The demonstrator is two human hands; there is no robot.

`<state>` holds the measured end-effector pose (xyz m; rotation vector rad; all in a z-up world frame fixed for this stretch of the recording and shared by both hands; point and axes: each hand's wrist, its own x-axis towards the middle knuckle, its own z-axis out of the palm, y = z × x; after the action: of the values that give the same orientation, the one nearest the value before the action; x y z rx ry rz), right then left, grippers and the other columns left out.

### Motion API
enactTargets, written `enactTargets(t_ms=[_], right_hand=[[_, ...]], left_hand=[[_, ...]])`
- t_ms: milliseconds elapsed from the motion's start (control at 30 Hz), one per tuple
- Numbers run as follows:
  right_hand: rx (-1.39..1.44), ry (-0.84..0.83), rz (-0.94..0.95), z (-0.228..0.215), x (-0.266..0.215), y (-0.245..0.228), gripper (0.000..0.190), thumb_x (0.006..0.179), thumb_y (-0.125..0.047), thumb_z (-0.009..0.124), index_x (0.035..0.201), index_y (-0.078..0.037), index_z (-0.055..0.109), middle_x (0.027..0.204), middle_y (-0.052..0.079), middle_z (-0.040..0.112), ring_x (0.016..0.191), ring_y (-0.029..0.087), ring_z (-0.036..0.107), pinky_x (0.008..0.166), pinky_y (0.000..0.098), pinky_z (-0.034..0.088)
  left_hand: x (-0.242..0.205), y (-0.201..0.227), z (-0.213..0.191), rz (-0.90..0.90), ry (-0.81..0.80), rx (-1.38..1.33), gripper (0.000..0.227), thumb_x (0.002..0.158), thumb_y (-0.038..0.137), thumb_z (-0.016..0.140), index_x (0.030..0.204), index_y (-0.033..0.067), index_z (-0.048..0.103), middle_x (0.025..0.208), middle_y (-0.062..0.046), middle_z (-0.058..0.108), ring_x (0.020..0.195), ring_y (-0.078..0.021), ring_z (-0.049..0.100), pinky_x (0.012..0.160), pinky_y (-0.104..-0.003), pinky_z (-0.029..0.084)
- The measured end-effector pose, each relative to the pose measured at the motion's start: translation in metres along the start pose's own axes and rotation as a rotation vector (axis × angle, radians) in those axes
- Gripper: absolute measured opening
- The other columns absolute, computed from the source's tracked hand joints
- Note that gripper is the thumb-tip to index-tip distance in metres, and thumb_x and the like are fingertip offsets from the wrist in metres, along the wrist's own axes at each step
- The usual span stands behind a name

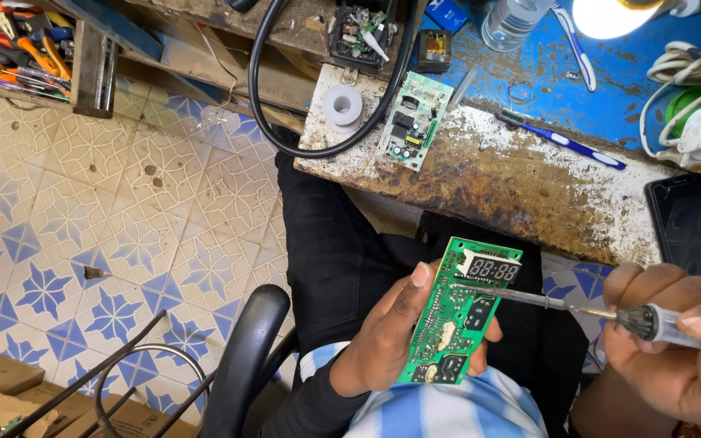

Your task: Soldering components onto a printed circuit board and using a screwdriver for assembly at a repair station.

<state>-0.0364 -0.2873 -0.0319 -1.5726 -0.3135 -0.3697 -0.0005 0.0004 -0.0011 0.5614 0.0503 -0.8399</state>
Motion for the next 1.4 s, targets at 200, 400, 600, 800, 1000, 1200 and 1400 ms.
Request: enactTargets(t_ms=[200, 400, 600, 800, 1000, 1200, 1400], right_hand=[[0.021, -0.002, 0.008, 0.0, -0.001, 0.0, 0.018, 0.113, -0.053, 0.048, 0.116, -0.038, 0.059, 0.073, -0.015, 0.053, 0.063, 0.006, 0.053, 0.069, 0.0281, 0.047], [0.01, 0.009, -0.002, -0.006, -0.006, 0.005, 0.019, 0.113, -0.054, 0.048, 0.115, -0.039, 0.059, 0.073, -0.016, 0.053, 0.062, 0.004, 0.053, 0.067, 0.0272, 0.044], [0.014, -0.007, 0.001, -0.002, 0.0, 0.001, 0.019, 0.113, -0.052, 0.047, 0.116, -0.039, 0.06, 0.073, -0.017, 0.055, 0.062, 0.004, 0.054, 0.066, 0.0259, 0.046], [0.012, 0.002, 0.009, -0.005, -0.003, 0.005, 0.019, 0.114, -0.053, 0.048, 0.116, -0.038, 0.059, 0.074, -0.017, 0.055, 0.062, 0.004, 0.055, 0.067, 0.0266, 0.044], [0.006, -0.013, 0.041, 0.007, 0.005, -0.006, 0.021, 0.116, -0.052, 0.047, 0.117, -0.034, 0.057, 0.076, -0.015, 0.055, 0.062, 0.007, 0.047, 0.067, 0.0282, 0.041], [-0.129, 0.185, 0.072, -0.002, -0.024, 0.016, 0.014, 0.11, -0.031, 0.055, 0.118, -0.021, 0.06, 0.104, -0.003, 0.058, 0.093, 0.021, 0.07, 0.095, 0.0368, 0.071], [0.412, 0.121, 0.358, -0.073, -0.057, 0.093, 0.029, 0.105, -0.023, 0.063, 0.127, -0.007, 0.07, 0.135, 0.023, 0.066, 0.127, 0.048, 0.066, 0.092, 0.0688, 0.067]], left_hand=[[0.0, 0.0, 0.001, 0.002, 0.008, -0.011, 0.068, 0.111, 0.054, 0.039, 0.139, -0.0054, 0.053, 0.107, -0.019, 0.07, 0.077, -0.0228, 0.07, 0.067, -0.034, 0.06], [-0.001, 0.003, 0.002, -0.003, 0.018, 0.026, 0.069, 0.109, 0.057, 0.039, 0.128, -0.0061, 0.059, 0.099, -0.02, 0.071, 0.074, -0.0236, 0.07, 0.064, -0.032, 0.059], [-0.001, 0.001, 0.001, -0.007, 0.011, 0.038, 0.07, 0.11, 0.058, 0.037, 0.125, -0.0068, 0.062, 0.097, -0.02, 0.071, 0.074, -0.0234, 0.07, 0.064, -0.032, 0.059], [-0.001, 0.004, 0.002, -0.024, 0.022, 0.04, 0.074, 0.109, 0.06, 0.037, 0.116, -0.0073, 0.066, 0.089, -0.021, 0.071, 0.07, -0.0234, 0.069, 0.063, -0.03, 0.058], [-0.001, 0.001, -0.001, -0.033, 0.017, 0.055, 0.077, 0.108, 0.062, 0.035, 0.114, -0.0084, 0.067, 0.087, -0.021, 0.07, 0.07, -0.0237, 0.07, 0.063, -0.03, 0.057], [0.004, -0.001, -0.001, -0.125, 0.201, -0.034, 0.084, 0.103, 0.065, 0.038, 0.103, -0.0114, 0.072, 0.077, -0.025, 0.071, 0.063, -0.0248, 0.07, 0.058, -0.029, 0.055], [0.018, -0.03, -0.054, -0.156, 0.068, -0.563, 0.078, 0.108, 0.053, 0.046, 0.154, -0.0099, 0.048, 0.118, -0.034, 0.065, 0.089, -0.0399, 0.07, 0.076, -0.047, 0.061]])
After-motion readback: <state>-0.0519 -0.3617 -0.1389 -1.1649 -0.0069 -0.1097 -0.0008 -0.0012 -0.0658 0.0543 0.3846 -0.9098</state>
